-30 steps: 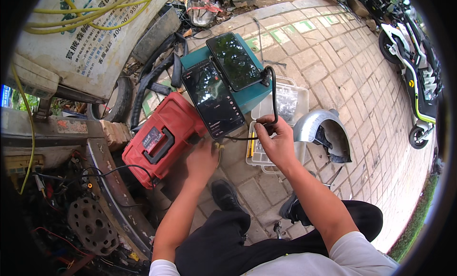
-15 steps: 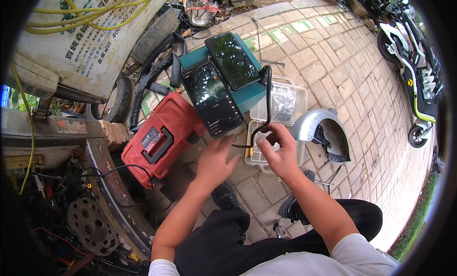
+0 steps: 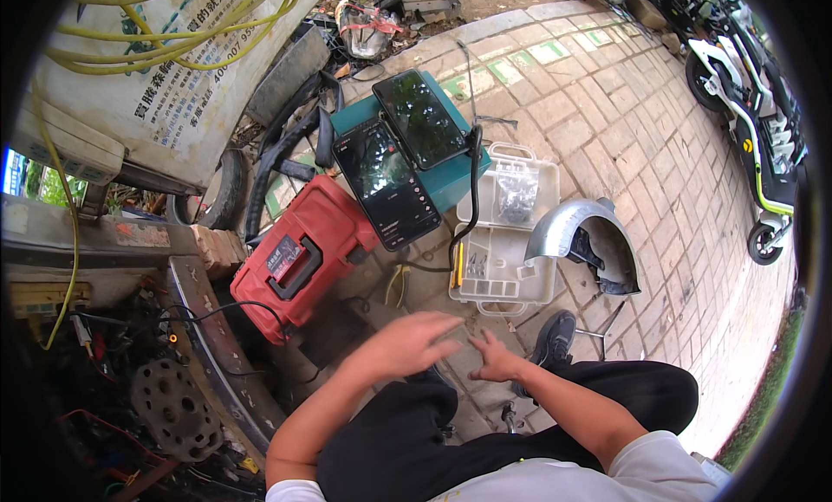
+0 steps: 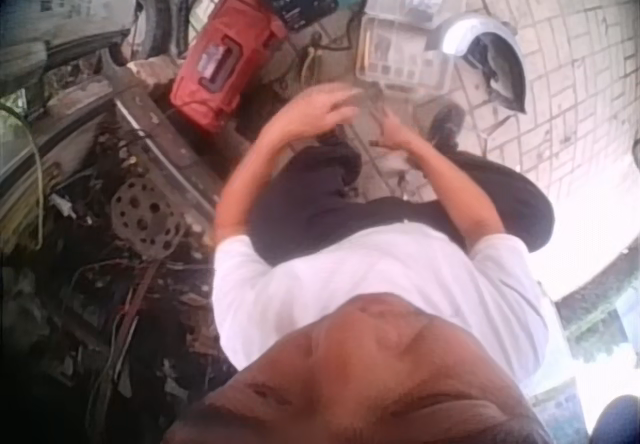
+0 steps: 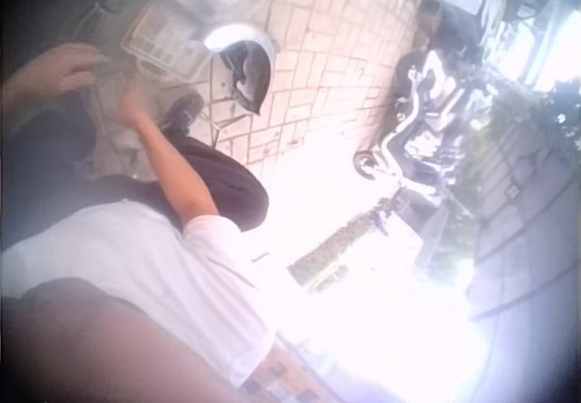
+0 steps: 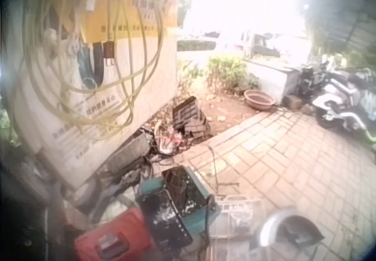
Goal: The person sits on the ground and assembles a silver scooter fender. They insert a black plastic bracket into the fender, then use a T-handle hex wrench to tighten several screws, rotating the fender to access different fasteners.
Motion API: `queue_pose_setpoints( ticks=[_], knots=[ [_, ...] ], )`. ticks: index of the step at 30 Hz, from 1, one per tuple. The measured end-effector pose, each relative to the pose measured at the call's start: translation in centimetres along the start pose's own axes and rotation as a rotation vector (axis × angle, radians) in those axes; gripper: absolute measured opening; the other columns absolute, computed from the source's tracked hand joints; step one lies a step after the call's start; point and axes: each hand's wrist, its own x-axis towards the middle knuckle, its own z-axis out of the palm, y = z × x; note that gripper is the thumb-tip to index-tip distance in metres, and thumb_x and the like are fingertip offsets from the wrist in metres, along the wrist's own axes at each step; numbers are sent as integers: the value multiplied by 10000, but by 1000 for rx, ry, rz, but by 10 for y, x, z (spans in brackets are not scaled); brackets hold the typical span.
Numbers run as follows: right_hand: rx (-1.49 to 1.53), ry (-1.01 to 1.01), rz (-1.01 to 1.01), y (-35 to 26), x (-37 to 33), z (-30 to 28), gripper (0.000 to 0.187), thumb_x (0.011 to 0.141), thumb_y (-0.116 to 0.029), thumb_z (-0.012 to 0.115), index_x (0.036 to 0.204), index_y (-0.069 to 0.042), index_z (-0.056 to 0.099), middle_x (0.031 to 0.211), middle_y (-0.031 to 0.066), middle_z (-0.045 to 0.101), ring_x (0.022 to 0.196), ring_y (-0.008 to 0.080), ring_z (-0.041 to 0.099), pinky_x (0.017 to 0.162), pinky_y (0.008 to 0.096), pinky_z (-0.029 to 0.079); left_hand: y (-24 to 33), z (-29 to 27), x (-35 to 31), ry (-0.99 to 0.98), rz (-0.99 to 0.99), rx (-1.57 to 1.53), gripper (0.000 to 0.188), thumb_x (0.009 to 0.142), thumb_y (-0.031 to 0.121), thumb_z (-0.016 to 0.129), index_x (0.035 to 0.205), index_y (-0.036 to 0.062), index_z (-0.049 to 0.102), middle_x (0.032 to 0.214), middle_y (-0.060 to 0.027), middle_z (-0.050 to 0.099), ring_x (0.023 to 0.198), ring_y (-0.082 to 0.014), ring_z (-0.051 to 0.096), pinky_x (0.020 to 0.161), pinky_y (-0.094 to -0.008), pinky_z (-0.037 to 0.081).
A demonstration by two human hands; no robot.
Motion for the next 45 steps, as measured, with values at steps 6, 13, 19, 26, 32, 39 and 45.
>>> queue_pose_setpoints(
  ticks=[6, 13, 19, 26, 32, 39, 45],
  knots=[
    [1633, -217, 463, -38, 14, -93, 565, 936, -242, 660, 1430, -29, 487, 1358, 146, 578, 1246, 306, 562, 1046, 435, 449, -32, 69, 24, -30, -322, -203, 527, 1027, 377, 531, 1397, 2, 524, 1406, -176, 565, 1209, -331, 600, 1029, -408, 458],
    [330, 166, 52, -29, 0, -65, 498, 899, -306, 688, 1307, -41, 583, 1092, 216, 706, 1026, 348, 693, 853, 416, 557, 12, 66, 41, -125, -693, -1167, 532, 1045, 486, 472, 1070, 2, 691, 972, -39, 709, 861, -151, 654, 795, -325, 504],
    [293, 250, 363, 6, -42, -95, 327, 868, -252, 720, 1078, 0, 716, 966, 184, 734, 886, 347, 716, 802, 408, 566, 73, -23, 10, -90, -281, -138, 399, 972, 393, 598, 848, 18, 648, 720, -133, 647, 662, -310, 634, 632, -438, 492],
    [305, 305, 27, -64, -104, -250, 305, 801, -203, 806, 702, 29, 633, 895, 144, 721, 783, 277, 689, 713, 361, 539, 221, -39, -46, -248, 137, 230, 333, 864, 352, 697, 1065, 90, 647, 932, -80, 633, 902, -262, 607, 767, -387, 467],
    [110, 164, -113, -70, -83, -283, 241, 842, -109, 734, 1057, -11, 688, 1231, 180, 662, 994, 345, 671, 857, 383, 529, 216, -19, -28, -33, 112, 269, 354, 862, 358, 703, 1081, 83, 658, 916, -68, 634, 903, -253, 613, 765, -376, 466],
    [-124, -94, -166, -48, -74, -294, 421, 885, -265, 708, 1241, -51, 639, 1137, 161, 656, 995, 379, 643, 845, 447, 526, 180, -15, -19, -191, 11, 282, 410, 864, 359, 711, 1146, 68, 650, 943, -57, 637, 930, -240, 618, 757, -354, 465],
    [-114, -79, -133, -39, -70, -294, 425, 891, -300, 711, 1217, -37, 644, 1077, 159, 663, 978, 375, 642, 837, 448, 525, 176, -19, -9, -180, 43, 256, 431, 865, 349, 716, 1176, 58, 643, 945, -69, 636, 935, -245, 617, 757, -356, 466]
  ],
)
